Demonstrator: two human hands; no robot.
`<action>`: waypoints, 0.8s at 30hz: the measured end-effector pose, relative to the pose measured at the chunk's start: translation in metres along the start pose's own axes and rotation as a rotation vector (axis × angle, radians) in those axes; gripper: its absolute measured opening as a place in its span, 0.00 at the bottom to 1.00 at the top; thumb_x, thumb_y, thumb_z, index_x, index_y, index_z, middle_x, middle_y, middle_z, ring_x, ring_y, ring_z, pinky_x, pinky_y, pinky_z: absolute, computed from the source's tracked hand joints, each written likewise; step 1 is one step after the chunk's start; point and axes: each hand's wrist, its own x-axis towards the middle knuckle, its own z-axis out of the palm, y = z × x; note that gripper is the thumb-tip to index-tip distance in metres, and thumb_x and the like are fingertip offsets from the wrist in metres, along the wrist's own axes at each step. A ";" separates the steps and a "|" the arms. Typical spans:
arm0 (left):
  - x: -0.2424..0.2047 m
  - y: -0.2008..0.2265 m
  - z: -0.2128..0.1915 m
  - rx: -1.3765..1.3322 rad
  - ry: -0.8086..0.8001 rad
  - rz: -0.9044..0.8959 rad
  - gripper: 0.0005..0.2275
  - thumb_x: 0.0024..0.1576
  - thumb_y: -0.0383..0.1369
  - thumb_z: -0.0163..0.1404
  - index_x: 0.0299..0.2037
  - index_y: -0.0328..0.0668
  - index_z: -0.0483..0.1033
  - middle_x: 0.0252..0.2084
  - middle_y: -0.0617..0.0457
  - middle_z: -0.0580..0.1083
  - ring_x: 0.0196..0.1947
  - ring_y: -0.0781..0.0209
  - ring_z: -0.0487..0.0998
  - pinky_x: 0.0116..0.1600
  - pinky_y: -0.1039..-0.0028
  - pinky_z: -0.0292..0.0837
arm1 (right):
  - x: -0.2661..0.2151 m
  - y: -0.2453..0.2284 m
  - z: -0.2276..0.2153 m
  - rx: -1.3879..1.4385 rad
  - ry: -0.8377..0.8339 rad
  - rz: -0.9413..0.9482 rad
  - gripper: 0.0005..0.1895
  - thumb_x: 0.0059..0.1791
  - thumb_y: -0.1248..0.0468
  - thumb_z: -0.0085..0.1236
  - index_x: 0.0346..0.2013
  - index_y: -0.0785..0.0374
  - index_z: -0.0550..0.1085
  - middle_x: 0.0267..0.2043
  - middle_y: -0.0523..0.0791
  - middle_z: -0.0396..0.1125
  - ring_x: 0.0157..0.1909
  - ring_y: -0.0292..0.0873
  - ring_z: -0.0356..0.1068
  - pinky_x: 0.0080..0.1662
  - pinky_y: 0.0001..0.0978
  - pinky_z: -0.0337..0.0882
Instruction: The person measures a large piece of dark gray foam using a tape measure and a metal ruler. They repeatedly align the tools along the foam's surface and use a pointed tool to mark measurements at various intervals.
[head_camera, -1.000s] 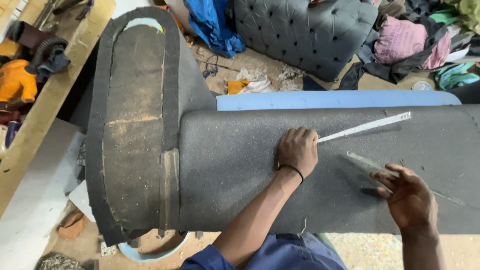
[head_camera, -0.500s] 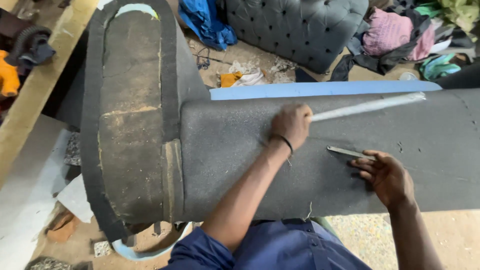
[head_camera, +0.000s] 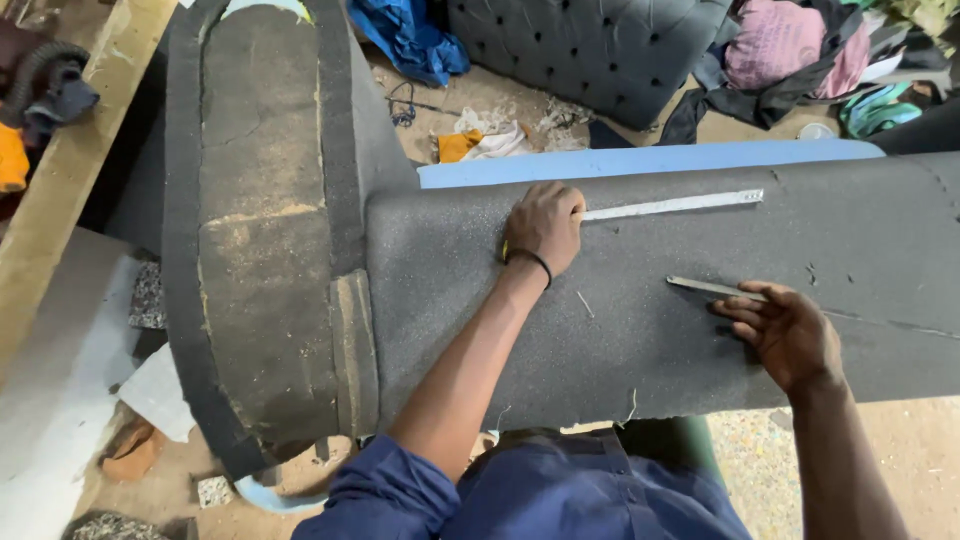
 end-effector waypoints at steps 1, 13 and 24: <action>0.003 0.000 -0.004 -0.001 -0.003 0.002 0.09 0.69 0.24 0.52 0.37 0.50 0.79 0.43 0.54 0.80 0.47 0.47 0.77 0.42 0.58 0.74 | 0.000 -0.005 0.008 0.002 0.004 0.000 0.22 0.60 0.54 0.49 0.60 0.64 0.80 0.54 0.63 0.80 0.63 0.64 0.83 0.52 0.34 0.82; 0.011 0.003 -0.021 -0.087 -0.019 -0.066 0.11 0.70 0.29 0.47 0.34 0.54 0.78 0.41 0.56 0.81 0.41 0.47 0.78 0.39 0.53 0.72 | -0.053 -0.013 0.043 -0.010 0.024 -0.148 0.21 0.62 0.54 0.51 0.59 0.67 0.81 0.50 0.62 0.81 0.55 0.61 0.84 0.53 0.47 0.82; 0.069 -0.006 0.026 -0.010 -0.085 -0.034 0.13 0.63 0.20 0.47 0.29 0.52 0.69 0.31 0.52 0.72 0.39 0.45 0.70 0.37 0.54 0.55 | -0.059 0.007 0.005 0.059 0.069 -0.113 0.19 0.61 0.56 0.54 0.58 0.64 0.82 0.46 0.56 0.82 0.57 0.59 0.86 0.41 0.27 0.83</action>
